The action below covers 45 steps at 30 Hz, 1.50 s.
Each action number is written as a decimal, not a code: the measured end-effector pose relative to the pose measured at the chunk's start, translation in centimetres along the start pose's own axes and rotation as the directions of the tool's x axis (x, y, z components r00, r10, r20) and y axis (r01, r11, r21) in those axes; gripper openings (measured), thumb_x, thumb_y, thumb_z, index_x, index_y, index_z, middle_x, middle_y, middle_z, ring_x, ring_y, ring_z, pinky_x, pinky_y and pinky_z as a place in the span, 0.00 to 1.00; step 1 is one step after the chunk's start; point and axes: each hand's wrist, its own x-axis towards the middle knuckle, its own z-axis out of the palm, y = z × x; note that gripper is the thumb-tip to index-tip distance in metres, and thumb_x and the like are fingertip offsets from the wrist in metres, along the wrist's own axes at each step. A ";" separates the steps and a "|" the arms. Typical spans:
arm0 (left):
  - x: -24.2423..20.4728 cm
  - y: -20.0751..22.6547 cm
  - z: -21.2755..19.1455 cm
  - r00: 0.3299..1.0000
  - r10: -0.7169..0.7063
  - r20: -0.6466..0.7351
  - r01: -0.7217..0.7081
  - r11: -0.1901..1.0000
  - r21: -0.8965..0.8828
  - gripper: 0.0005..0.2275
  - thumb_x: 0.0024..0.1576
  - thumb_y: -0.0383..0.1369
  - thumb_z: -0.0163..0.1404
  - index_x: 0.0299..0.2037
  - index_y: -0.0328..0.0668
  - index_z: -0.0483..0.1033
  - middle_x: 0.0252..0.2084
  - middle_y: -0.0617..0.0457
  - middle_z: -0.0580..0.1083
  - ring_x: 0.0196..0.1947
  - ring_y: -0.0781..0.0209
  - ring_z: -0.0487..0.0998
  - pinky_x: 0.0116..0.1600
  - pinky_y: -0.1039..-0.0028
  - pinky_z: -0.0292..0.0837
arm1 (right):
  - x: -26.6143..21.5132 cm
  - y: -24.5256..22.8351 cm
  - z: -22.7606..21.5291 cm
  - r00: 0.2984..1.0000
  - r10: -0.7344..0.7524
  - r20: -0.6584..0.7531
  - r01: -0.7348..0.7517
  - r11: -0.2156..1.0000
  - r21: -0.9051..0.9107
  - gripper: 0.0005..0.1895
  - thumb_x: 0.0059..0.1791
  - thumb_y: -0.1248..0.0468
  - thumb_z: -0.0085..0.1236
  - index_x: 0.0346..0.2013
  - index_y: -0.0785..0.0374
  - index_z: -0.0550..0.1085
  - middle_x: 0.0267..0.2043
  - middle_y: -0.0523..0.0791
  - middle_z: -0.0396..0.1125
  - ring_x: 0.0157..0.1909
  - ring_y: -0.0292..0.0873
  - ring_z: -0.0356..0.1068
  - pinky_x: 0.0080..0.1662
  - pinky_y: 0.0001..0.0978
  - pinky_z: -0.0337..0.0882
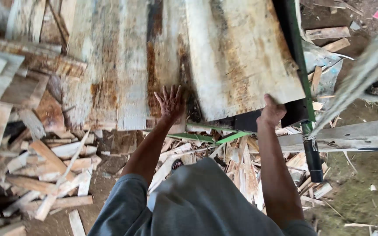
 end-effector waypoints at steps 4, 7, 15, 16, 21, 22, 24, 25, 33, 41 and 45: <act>4.6 1.1 0.1 0.988 0.085 0.130 -0.082 0.996 -0.032 0.29 0.64 0.50 0.40 0.76 0.58 0.54 0.77 0.49 0.54 0.77 0.33 0.46 0.67 0.20 0.24 | 1.2 4.9 -2.1 0.995 -0.099 -0.030 0.100 0.995 0.025 0.17 0.39 0.70 0.73 0.40 0.68 0.79 0.46 0.48 0.76 0.42 0.41 0.76 0.45 0.34 0.80; 7.5 1.9 0.9 0.974 0.082 0.210 -0.075 0.996 -0.043 0.27 0.65 0.50 0.34 0.76 0.60 0.51 0.78 0.53 0.51 0.77 0.37 0.45 0.67 0.22 0.19 | -1.0 3.1 -2.1 0.999 -0.039 -0.020 0.039 0.999 -0.011 0.15 0.40 0.69 0.70 0.41 0.65 0.79 0.46 0.47 0.77 0.41 0.40 0.75 0.43 0.36 0.78; 7.3 1.3 3.1 0.951 -0.034 0.307 0.039 0.999 -0.009 0.25 0.68 0.47 0.26 0.77 0.63 0.48 0.80 0.61 0.47 0.78 0.42 0.43 0.69 0.26 0.11 | -4.9 1.2 -1.6 0.977 0.210 0.023 -0.210 0.978 0.014 0.10 0.44 0.67 0.67 0.40 0.64 0.83 0.40 0.46 0.79 0.35 0.38 0.75 0.36 0.28 0.72; 7.4 1.5 2.8 0.951 -0.039 0.307 0.042 0.999 -0.002 0.25 0.68 0.47 0.26 0.77 0.63 0.48 0.80 0.61 0.47 0.78 0.42 0.43 0.69 0.26 0.11 | -5.5 0.9 -1.4 0.976 0.216 0.027 -0.216 0.976 0.015 0.10 0.44 0.67 0.67 0.40 0.64 0.83 0.40 0.46 0.79 0.35 0.38 0.75 0.36 0.28 0.72; 6.9 1.5 2.0 0.929 -0.093 0.357 0.091 0.996 0.021 0.25 0.68 0.46 0.27 0.77 0.63 0.47 0.80 0.63 0.47 0.79 0.47 0.44 0.69 0.24 0.14 | -8.0 3.7 -4.4 0.986 0.087 0.139 -0.021 0.908 -0.418 0.25 0.56 0.63 0.67 0.21 0.83 0.77 0.19 0.56 0.66 0.20 0.45 0.62 0.28 0.31 0.56; 7.2 1.6 2.2 0.929 -0.097 0.357 0.094 0.995 0.023 0.25 0.68 0.46 0.27 0.77 0.63 0.47 0.80 0.63 0.47 0.79 0.47 0.44 0.69 0.24 0.14 | -8.1 2.3 -4.5 0.986 0.090 0.142 -0.022 0.908 -0.418 0.25 0.56 0.63 0.67 0.21 0.83 0.77 0.19 0.56 0.66 0.20 0.45 0.62 0.28 0.31 0.56; 7.0 1.5 2.7 0.936 -0.008 0.353 -0.037 0.992 0.119 0.25 0.68 0.45 0.26 0.76 0.61 0.45 0.80 0.60 0.43 0.79 0.55 0.44 0.68 0.22 0.13 | -8.7 -0.3 -4.9 0.998 0.056 -0.010 -0.057 0.985 -0.166 0.12 0.51 0.68 0.71 0.35 0.77 0.77 0.27 0.50 0.67 0.23 0.40 0.55 0.29 0.30 0.55; 7.4 1.7 1.6 0.932 -0.017 0.362 -0.029 0.992 0.121 0.25 0.68 0.45 0.26 0.76 0.61 0.45 0.80 0.60 0.43 0.79 0.55 0.44 0.68 0.22 0.13 | -8.6 -3.4 -4.7 0.998 0.065 -0.005 -0.065 0.983 -0.174 0.12 0.51 0.68 0.71 0.35 0.77 0.77 0.27 0.50 0.67 0.23 0.40 0.55 0.29 0.30 0.55; 8.3 2.0 1.0 0.936 -0.066 0.345 0.039 0.996 0.085 0.26 0.66 0.47 0.29 0.76 0.63 0.44 0.79 0.60 0.47 0.77 0.45 0.42 0.66 0.21 0.19 | -9.0 -7.9 -4.5 0.989 -0.144 0.017 0.135 0.961 0.240 0.22 0.52 0.67 0.61 0.58 0.74 0.68 0.56 0.46 0.71 0.56 0.40 0.68 0.59 0.30 0.69; -0.5 11.2 2.7 0.983 0.170 0.075 -0.125 0.905 -0.408 0.24 0.70 0.35 0.40 0.75 0.41 0.50 0.73 0.39 0.61 0.73 0.40 0.61 0.77 0.43 0.51 | -6.6 -6.1 -5.0 0.984 -0.173 -0.039 0.175 0.984 0.039 0.17 0.57 0.62 0.59 0.53 0.75 0.72 0.50 0.49 0.73 0.49 0.40 0.69 0.53 0.31 0.69; -3.8 18.9 1.0 0.960 -0.242 0.144 0.250 0.502 -0.828 0.31 0.57 0.31 0.61 0.68 0.31 0.59 0.66 0.34 0.64 0.64 0.40 0.65 0.66 0.58 0.62 | -6.3 -10.1 -3.5 0.962 -0.266 -0.060 0.272 0.951 0.144 0.18 0.57 0.63 0.58 0.56 0.74 0.74 0.54 0.48 0.73 0.52 0.39 0.69 0.56 0.31 0.68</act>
